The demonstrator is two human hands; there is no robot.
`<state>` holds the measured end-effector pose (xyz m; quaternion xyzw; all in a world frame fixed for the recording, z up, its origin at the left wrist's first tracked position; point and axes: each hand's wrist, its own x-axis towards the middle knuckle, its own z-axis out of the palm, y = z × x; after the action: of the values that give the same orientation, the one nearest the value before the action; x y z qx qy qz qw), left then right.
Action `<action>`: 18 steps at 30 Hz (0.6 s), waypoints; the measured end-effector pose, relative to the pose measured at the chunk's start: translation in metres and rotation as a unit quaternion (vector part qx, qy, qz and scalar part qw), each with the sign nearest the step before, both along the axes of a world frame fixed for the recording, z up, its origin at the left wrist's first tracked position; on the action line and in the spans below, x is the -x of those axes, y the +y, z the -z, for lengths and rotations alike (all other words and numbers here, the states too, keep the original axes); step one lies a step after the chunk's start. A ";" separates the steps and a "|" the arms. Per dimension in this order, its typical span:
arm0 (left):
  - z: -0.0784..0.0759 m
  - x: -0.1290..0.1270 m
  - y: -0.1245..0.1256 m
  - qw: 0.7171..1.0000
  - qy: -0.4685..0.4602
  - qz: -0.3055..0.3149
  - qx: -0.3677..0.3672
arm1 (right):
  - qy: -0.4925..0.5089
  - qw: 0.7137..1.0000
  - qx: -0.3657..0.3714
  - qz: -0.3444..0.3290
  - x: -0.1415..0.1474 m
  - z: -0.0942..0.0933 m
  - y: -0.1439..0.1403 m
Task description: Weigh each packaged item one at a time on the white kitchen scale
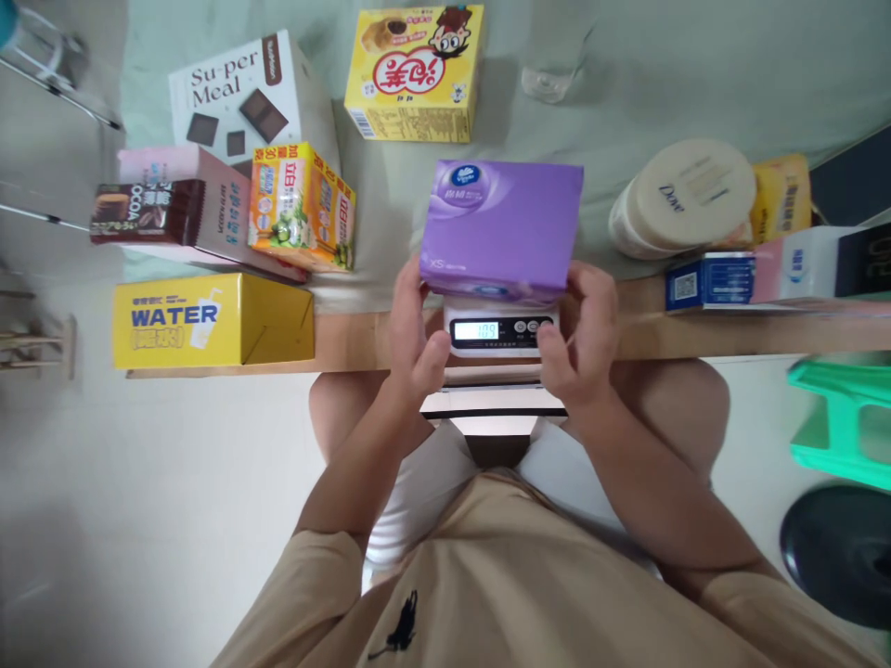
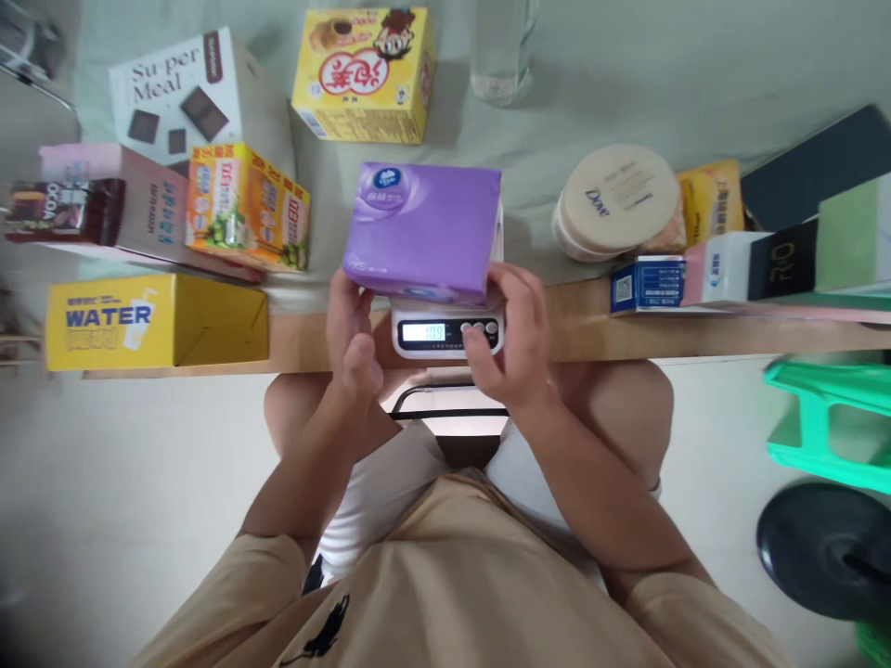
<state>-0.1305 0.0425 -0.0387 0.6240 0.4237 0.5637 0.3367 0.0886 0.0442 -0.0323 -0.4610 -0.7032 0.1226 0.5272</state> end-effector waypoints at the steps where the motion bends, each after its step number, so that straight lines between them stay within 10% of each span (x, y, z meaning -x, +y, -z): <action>1: 0.001 -0.001 0.000 1.000 -0.019 -0.011 0.006 | -0.005 1.000 -0.022 0.006 0.002 -0.002 -0.002; 9: -0.013 -0.037 0.010 0.995 -0.091 -0.049 0.006 | 0.002 0.999 -0.039 0.007 0.007 -0.006 -0.013; 18: -0.075 -0.094 0.079 0.996 -0.086 0.007 0.021 | 0.047 0.995 -0.060 0.060 -0.018 -0.032 -0.015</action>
<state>-0.0367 0.1218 0.0361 0.5685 0.4008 0.6040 0.3891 0.1066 0.0290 -0.0004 -0.4636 -0.6551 0.0700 0.5925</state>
